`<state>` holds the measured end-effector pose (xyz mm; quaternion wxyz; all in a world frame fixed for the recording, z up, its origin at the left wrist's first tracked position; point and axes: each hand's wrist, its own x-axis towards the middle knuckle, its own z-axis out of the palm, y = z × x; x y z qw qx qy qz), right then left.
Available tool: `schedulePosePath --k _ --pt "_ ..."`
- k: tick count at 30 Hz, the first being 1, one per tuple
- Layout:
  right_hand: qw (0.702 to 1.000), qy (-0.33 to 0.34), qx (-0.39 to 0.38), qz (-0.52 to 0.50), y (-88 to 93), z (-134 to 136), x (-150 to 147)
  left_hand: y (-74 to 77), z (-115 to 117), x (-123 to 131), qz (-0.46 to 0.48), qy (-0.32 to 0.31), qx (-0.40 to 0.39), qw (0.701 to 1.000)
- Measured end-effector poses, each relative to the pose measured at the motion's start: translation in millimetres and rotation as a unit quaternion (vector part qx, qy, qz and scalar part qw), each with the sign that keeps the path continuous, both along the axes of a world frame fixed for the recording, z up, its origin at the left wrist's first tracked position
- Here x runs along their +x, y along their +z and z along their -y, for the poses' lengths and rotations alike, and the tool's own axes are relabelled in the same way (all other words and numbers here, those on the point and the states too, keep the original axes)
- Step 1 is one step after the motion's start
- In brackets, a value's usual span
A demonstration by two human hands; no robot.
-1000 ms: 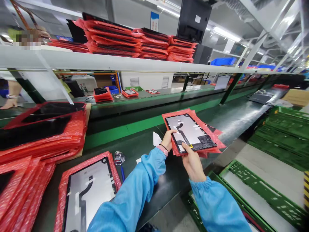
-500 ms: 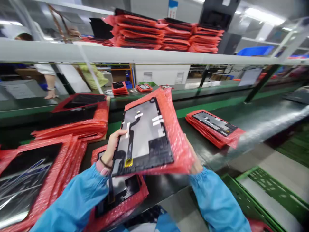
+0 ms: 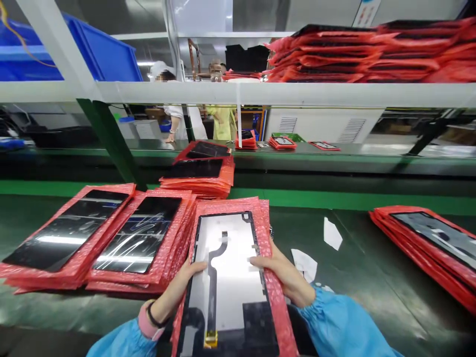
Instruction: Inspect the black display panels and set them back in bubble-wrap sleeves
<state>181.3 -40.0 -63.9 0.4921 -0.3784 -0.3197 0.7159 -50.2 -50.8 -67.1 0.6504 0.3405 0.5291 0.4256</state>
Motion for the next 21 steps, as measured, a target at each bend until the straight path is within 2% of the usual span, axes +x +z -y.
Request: schedulePosePath --k 5,9,13,17,19,21 --pt "0.997 -0.052 0.058 0.011 -8.4 -4.0 -8.1 -30.2 1.6 2.1 0.013 0.042 0.037 0.998" --pt "0.996 -0.063 0.054 0.039 -24.8 -12.3 -9.4 -49.9 2.3 9.5 -0.016 0.044 0.056 0.997" --pt "0.994 -0.069 0.065 0.056 -35.9 -16.8 -6.6 -51.9 -4.5 11.4 -0.118 0.029 0.129 0.984" --pt "0.991 -0.072 0.081 0.083 -41.0 -18.3 -5.6 -47.7 -28.3 4.2 -0.283 -0.028 0.189 0.94" --pt "0.989 -0.073 0.087 0.097 -44.8 -16.5 -6.3 -49.7 -40.4 0.1 -0.303 -0.015 0.186 0.935" --pt "0.986 -0.076 0.092 0.114 -50.4 -12.9 -5.0 -54.7 -47.3 -2.4 -0.289 -0.002 0.17 0.942"
